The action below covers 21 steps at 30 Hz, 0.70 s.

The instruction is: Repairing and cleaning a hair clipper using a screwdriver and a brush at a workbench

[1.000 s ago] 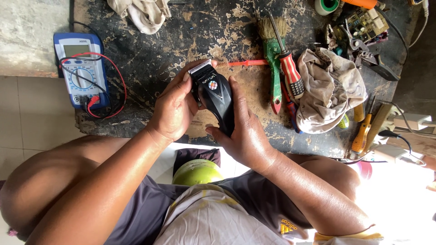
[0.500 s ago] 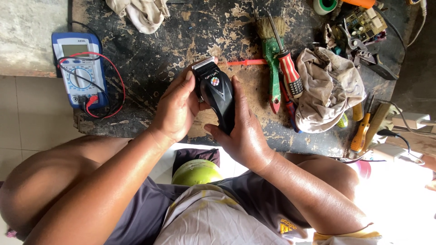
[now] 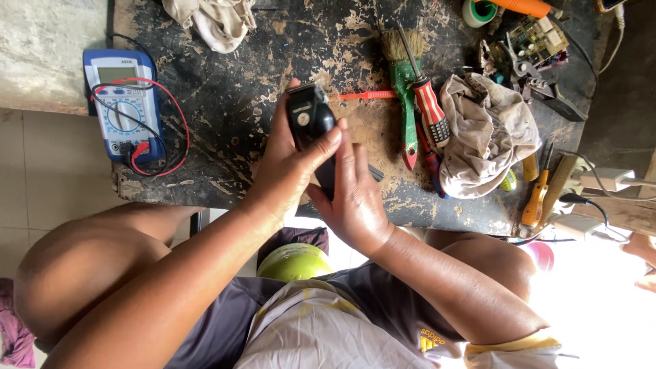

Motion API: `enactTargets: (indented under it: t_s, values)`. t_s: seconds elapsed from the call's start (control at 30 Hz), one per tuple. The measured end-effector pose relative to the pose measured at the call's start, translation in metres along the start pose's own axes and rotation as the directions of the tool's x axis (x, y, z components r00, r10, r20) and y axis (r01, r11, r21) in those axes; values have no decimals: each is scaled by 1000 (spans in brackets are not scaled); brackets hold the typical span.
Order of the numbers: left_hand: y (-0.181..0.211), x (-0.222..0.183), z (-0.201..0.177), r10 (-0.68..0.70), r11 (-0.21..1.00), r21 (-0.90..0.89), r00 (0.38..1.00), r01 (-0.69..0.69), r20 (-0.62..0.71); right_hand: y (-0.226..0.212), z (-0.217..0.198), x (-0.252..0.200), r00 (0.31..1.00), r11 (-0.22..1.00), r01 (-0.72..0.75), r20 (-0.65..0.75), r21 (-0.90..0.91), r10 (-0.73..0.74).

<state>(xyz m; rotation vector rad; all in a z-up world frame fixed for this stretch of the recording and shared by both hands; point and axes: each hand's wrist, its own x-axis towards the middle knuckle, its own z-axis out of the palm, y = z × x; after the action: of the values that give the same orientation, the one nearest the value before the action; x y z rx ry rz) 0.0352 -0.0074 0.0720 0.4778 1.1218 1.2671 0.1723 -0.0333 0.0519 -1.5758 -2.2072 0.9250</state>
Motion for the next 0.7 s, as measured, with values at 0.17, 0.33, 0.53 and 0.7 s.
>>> enactTargets:
  t_s: [0.17, 0.33, 0.53, 0.7]
  values:
    - [0, 5, -7, 46, 999, 19, 996, -44, -76, 4, -5, -2, 983, 983, 173, 79, -54, -169]
    - [-13, 30, -41, 83, 994, 78, 996, -79, -44, 31, -33, 17, 799, 816, 578, -206, 3, -565]
    - [7, 17, -35, 8, 1000, -24, 998, -7, 63, 79, -78, 57, 872, 848, 222, -291, -481, -393]
    - [17, 13, -39, -42, 996, -59, 963, 60, 267, 107, -80, 65, 917, 865, 101, -292, -492, -273]
